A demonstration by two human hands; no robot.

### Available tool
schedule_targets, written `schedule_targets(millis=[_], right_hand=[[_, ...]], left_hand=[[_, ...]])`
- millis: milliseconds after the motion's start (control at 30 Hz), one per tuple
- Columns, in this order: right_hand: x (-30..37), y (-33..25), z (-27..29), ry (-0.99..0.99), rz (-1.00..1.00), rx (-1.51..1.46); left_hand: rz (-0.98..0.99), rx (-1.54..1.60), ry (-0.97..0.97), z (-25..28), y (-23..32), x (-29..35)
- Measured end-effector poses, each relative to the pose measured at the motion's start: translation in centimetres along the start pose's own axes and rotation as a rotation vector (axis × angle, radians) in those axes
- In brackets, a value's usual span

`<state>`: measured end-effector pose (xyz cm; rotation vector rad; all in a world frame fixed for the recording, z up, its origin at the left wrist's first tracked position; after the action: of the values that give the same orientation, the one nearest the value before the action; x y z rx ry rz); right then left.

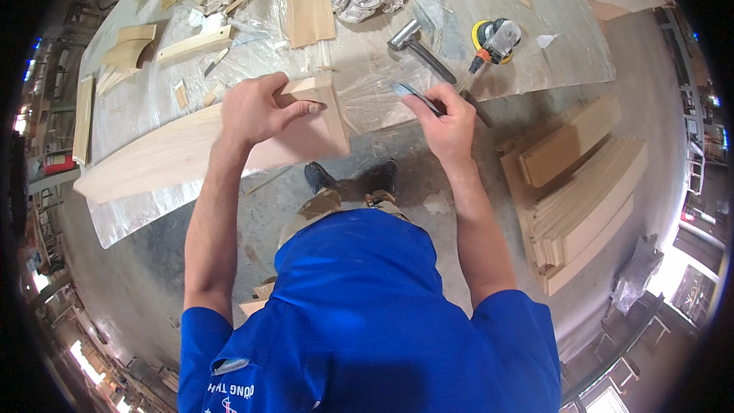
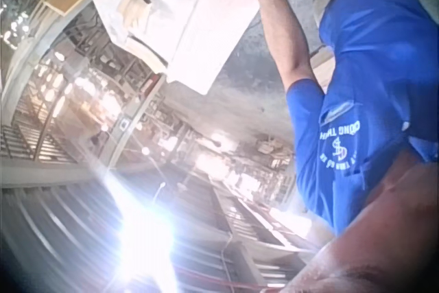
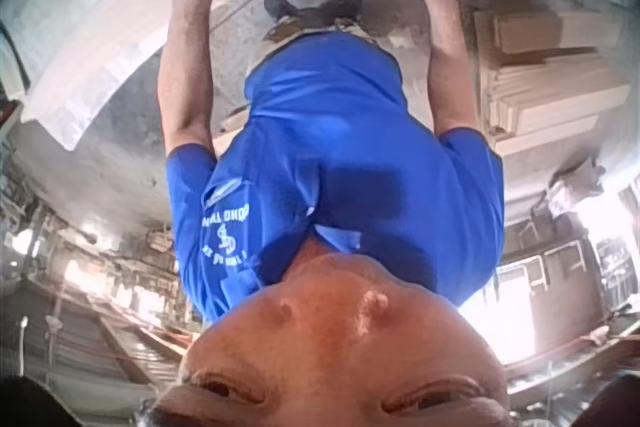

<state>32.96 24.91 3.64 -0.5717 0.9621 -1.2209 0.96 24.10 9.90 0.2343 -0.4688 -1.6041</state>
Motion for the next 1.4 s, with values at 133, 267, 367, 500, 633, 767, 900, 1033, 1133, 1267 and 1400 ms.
schedule_targets(millis=[133, 267, 367, 500, 633, 767, 900, 1033, 1133, 1267, 1400], right_hand=[[2.3, 0.5, 0.8, -0.043, -0.154, -0.007], [5.0, 2.0, 0.7, -0.062, -0.228, -0.009], [6.5, 3.0, 0.5, -0.084, -0.266, 0.006], [7.5, 3.1, -0.4, -0.085, -0.320, -0.042], [8.2, 2.8, -0.5, -0.116, -0.343, -0.047], [9.4, 3.9, -0.5, -0.155, -0.380, -0.081], [9.8, 4.7, 0.1, -0.177, -0.383, -0.071], [10.1, 6.0, 1.2, -0.229, -0.392, -0.028], [10.3, 5.9, 1.7, -0.263, -0.382, -0.014], [10.8, 7.0, 1.5, -0.306, -0.366, -0.013], [10.5, 6.9, 1.3, -0.348, -0.357, -0.014]], left_hand=[[0.131, 0.134, -0.351, -3.4, -2.5, -2.7], [0.150, 0.165, -0.338, -7.2, -3.7, -3.2], [0.213, 0.282, -0.360, -7.2, -3.9, -3.1], [-0.219, 0.286, 0.069, -9.1, -5.1, 0.3], [-0.152, -0.194, 0.080, -16.4, -1.0, 6.9], [-0.240, -0.060, -0.072, -19.9, 5.8, 9.1], [-0.214, -0.011, 0.020, -19.6, 6.1, 8.2], [-0.162, -0.050, 0.020, -19.6, 4.0, 11.6], [-0.147, -0.111, 0.013, -20.2, 2.5, 15.6], [-0.117, -0.153, 0.062, -20.5, 2.6, 16.6], [0.004, -0.071, 0.088, -20.4, 4.1, 13.2]])
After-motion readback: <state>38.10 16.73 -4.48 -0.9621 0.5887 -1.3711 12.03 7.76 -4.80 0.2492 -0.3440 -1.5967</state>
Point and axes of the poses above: each hand's wrist, its own x-axis away from the middle knuckle, its own z-axis out of the back of the hand, y = z × x, the point moved 2 cm from there along -x, towards the middle knuckle, and after that the axes turned 8 degrees about x, right-handed, at the moved point
